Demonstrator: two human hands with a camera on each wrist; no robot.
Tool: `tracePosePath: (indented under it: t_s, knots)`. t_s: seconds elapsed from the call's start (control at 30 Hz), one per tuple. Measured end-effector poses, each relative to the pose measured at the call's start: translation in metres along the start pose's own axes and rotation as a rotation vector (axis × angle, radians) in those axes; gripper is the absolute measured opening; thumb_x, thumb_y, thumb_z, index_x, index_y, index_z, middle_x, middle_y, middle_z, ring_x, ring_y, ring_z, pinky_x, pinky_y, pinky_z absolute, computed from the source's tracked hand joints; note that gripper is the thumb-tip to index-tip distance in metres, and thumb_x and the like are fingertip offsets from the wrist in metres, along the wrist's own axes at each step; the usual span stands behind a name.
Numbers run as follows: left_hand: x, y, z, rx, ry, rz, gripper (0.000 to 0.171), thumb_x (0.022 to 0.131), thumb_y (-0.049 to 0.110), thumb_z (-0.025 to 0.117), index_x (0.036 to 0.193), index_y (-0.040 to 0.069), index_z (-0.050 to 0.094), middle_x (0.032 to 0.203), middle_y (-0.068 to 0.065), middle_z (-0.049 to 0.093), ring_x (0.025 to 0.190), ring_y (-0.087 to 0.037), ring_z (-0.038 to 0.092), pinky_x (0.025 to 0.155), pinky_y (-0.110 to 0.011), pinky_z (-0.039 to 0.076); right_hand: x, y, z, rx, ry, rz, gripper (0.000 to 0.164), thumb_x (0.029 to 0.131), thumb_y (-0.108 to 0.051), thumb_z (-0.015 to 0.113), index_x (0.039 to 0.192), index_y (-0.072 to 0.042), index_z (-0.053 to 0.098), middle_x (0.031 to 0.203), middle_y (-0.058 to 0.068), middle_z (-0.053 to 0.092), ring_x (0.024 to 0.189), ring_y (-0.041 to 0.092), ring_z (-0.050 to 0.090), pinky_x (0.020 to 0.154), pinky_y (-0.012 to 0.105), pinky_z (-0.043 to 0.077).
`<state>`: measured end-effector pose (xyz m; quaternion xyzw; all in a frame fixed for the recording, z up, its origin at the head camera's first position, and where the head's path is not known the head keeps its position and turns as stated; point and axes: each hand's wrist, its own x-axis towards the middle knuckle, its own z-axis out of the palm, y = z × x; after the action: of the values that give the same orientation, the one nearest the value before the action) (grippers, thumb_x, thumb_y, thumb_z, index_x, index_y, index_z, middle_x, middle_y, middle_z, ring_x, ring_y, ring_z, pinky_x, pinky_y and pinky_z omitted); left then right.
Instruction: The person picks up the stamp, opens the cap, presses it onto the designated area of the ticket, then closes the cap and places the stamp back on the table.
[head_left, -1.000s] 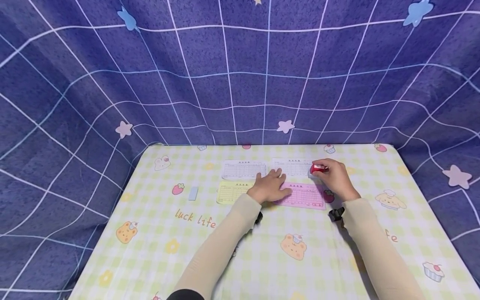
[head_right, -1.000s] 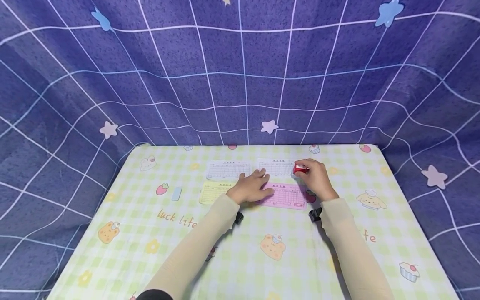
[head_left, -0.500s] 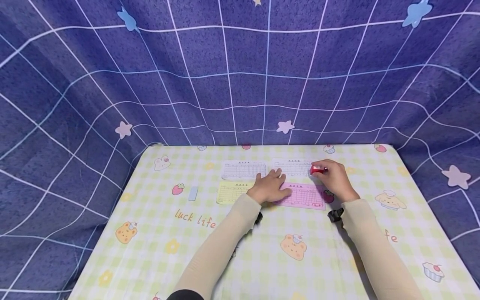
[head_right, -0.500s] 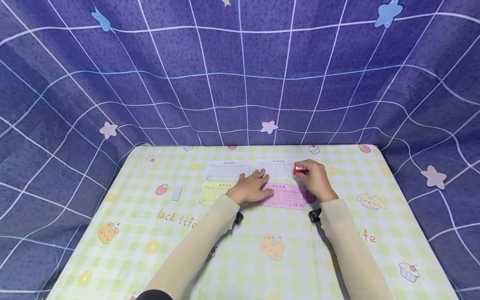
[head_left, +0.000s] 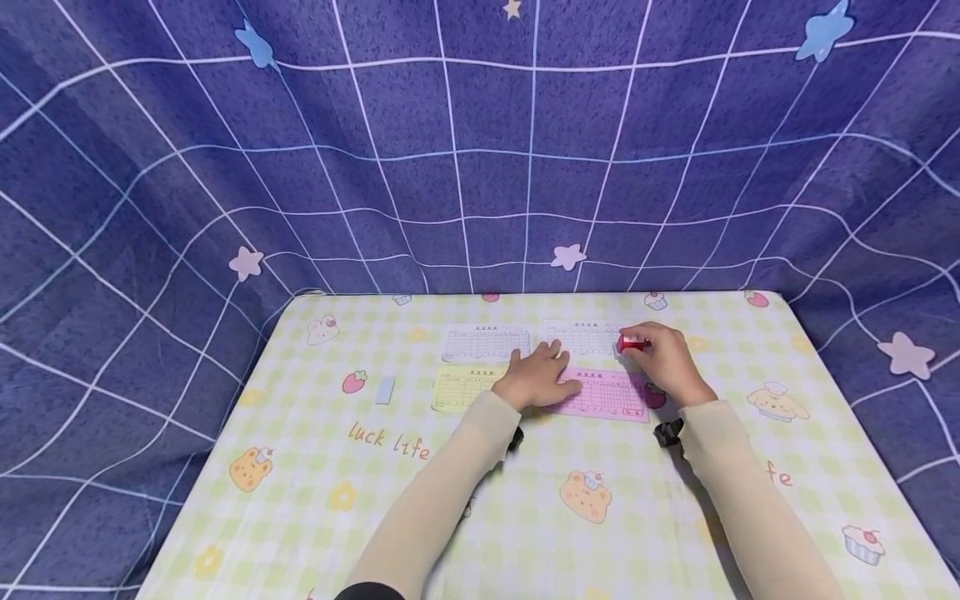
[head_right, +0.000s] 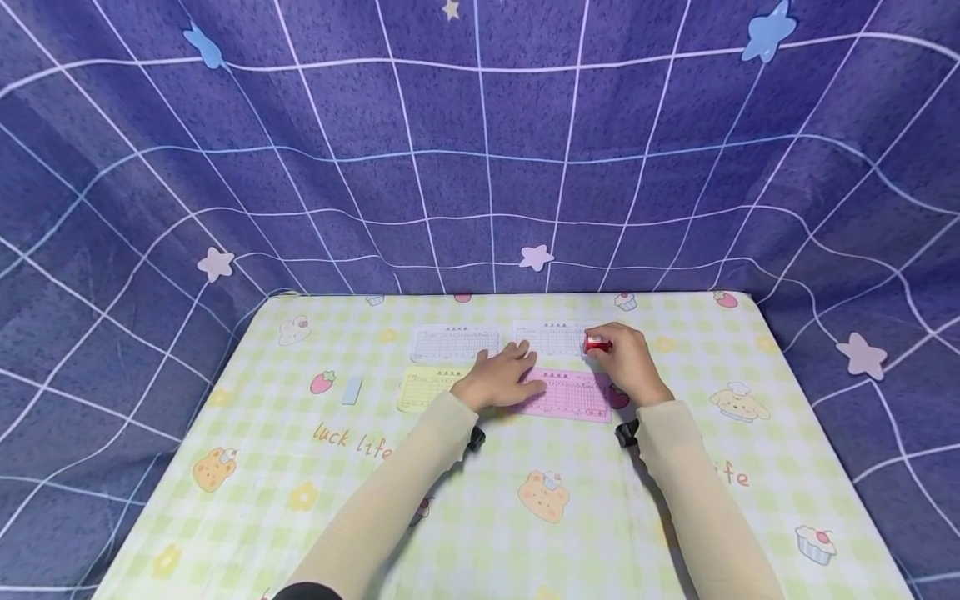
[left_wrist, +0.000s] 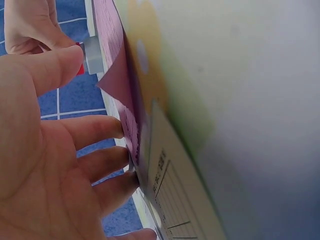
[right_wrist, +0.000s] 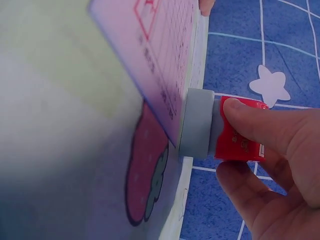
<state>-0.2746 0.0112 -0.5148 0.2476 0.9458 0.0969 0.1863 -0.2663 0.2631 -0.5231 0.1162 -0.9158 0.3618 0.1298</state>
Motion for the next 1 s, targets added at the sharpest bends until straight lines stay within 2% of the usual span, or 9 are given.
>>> tracePosePath:
  t_s: [0.37, 0.7, 1.0]
  knots:
    - [-0.0005, -0.0005, -0.0003, -0.008, 0.004, 0.007, 0.077, 0.106, 0.062, 0.044, 0.167, 0.016, 0.034, 0.176, -0.004, 0.018, 0.163, -0.023, 0.014, 0.127, -0.065, 0.011, 0.0015, -0.0036, -0.0031, -0.014, -0.02, -0.015, 0.03, 0.086, 0.014, 0.077, 0.116, 0.012, 0.074, 0.116, 0.03, 0.072, 0.104, 0.046, 0.07, 0.089, 0.059, 0.057]
    - [0.001, -0.0027, 0.0014, -0.007, -0.001, 0.003, 0.078, 0.105, 0.063, 0.044, 0.167, 0.017, 0.032, 0.176, -0.003, 0.017, 0.163, -0.023, 0.013, 0.128, -0.064, 0.011, 0.0006, -0.008, -0.0033, -0.106, -0.067, -0.07, 0.034, 0.085, 0.019, 0.073, 0.119, 0.014, 0.073, 0.115, 0.03, 0.072, 0.11, 0.049, 0.067, 0.098, 0.062, 0.053]
    - [0.0012, -0.0033, 0.0009, -0.031, -0.008, 0.01, 0.078, 0.105, 0.062, 0.046, 0.167, 0.017, 0.032, 0.176, -0.003, 0.016, 0.163, -0.023, 0.012, 0.128, -0.064, 0.01, 0.0028, -0.0083, -0.005, -0.13, -0.077, -0.112, 0.032, 0.083, 0.021, 0.073, 0.114, 0.013, 0.075, 0.109, 0.029, 0.074, 0.105, 0.047, 0.071, 0.092, 0.06, 0.056]
